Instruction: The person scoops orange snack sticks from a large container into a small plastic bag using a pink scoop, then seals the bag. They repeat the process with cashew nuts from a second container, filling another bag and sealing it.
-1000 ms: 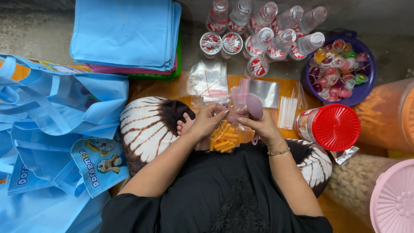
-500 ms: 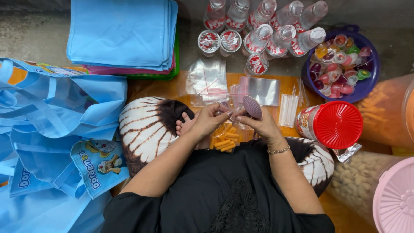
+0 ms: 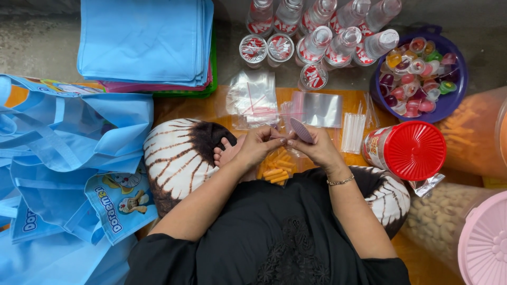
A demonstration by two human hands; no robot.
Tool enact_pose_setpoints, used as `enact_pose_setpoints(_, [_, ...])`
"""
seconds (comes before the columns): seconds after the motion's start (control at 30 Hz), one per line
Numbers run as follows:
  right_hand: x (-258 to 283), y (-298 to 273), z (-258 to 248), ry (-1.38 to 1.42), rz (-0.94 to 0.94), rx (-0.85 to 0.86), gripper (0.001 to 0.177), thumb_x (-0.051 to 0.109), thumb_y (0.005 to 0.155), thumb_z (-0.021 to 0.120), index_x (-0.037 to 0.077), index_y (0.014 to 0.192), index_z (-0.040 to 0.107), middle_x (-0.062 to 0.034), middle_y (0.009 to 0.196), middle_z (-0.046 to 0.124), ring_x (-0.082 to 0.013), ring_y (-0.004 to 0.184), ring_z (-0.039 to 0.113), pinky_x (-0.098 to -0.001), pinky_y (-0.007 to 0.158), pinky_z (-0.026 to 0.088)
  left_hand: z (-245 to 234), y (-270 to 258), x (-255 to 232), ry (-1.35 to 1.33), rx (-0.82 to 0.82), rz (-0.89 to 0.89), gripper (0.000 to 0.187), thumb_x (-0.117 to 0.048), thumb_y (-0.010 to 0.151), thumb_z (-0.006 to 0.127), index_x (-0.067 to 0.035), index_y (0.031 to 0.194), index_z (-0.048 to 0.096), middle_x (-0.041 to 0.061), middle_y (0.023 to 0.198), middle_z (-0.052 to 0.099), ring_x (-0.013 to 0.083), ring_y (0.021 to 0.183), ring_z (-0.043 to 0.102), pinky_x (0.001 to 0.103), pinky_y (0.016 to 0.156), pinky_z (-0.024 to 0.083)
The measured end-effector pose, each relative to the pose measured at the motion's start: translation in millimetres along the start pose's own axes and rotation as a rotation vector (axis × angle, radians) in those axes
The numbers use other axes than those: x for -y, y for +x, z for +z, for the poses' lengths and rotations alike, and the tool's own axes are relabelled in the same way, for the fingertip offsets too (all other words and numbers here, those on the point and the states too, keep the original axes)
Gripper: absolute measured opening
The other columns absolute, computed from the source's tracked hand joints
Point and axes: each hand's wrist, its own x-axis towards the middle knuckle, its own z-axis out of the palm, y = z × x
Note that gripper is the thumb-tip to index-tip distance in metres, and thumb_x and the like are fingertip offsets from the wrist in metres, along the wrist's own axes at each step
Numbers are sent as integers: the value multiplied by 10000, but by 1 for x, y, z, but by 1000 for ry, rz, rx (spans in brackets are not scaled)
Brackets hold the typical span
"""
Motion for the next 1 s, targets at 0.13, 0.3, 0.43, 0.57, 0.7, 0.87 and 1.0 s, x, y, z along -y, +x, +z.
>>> enact_pose_setpoints(0.13, [-13, 3, -2, 56, 16, -42, 118, -39, 808, 833, 11, 869, 746, -37, 715, 693, -72, 672, 620, -206, 616, 512, -3, 2, -5, 12, -20, 10, 113, -31, 848, 817, -34, 956, 786, 55, 701, 707, 18, 625, 582, 133, 522, 477])
enact_pose_setpoints(0.3, [-33, 4, -3, 61, 107, -96, 89, -1, 805, 832, 20, 845, 755, -55, 611, 670, -75, 369, 497, -190, 298, 361, -16, 11, 20, 25, -42, 21, 95, -20, 823, 829, -24, 908, 786, 58, 676, 696, 42, 616, 594, 168, 529, 506])
enact_pose_setpoints(0.43, [-9, -3, -6, 53, 169, -130, 91, 23, 802, 839, -1, 836, 758, -135, 516, 626, -157, 211, 431, -227, 191, 320, -10, 7, -1, -14, -85, -19, 61, -43, 835, 815, -44, 887, 782, 55, 621, 650, 16, 547, 522, 135, 443, 404])
enact_pose_setpoints(0.57, [-8, -6, -13, 99, 108, -217, 141, -2, 779, 851, -30, 885, 763, -83, 552, 603, -45, 398, 440, -188, 336, 318, -8, 2, -11, -146, -107, -125, 75, -80, 866, 811, -44, 913, 764, 63, 667, 657, 7, 539, 524, 112, 436, 405])
enact_pose_setpoints(0.7, [-7, -8, -17, 49, 97, -225, 129, -9, 779, 855, -17, 866, 760, -96, 599, 653, -64, 457, 502, -172, 372, 377, -8, -1, -15, -116, -115, -166, 133, -96, 851, 835, -20, 916, 746, 105, 734, 708, 60, 595, 637, 130, 483, 507])
enact_pose_setpoints(0.87, [-7, -10, -20, 66, 111, -250, 124, 29, 790, 865, 3, 837, 754, -95, 557, 613, -89, 470, 499, -189, 429, 380, -5, 3, -15, -150, -145, -184, 129, -91, 869, 833, -4, 912, 749, 72, 736, 671, 70, 614, 629, 195, 521, 573])
enact_pose_setpoints(1.0, [-33, -11, -39, 182, 192, -316, 113, 45, 816, 828, -11, 834, 732, -146, 612, 660, -95, 472, 529, -174, 399, 356, -5, 6, -14, -174, -148, -215, 140, -142, 889, 827, -36, 898, 735, 64, 774, 711, 55, 616, 633, 215, 542, 608])
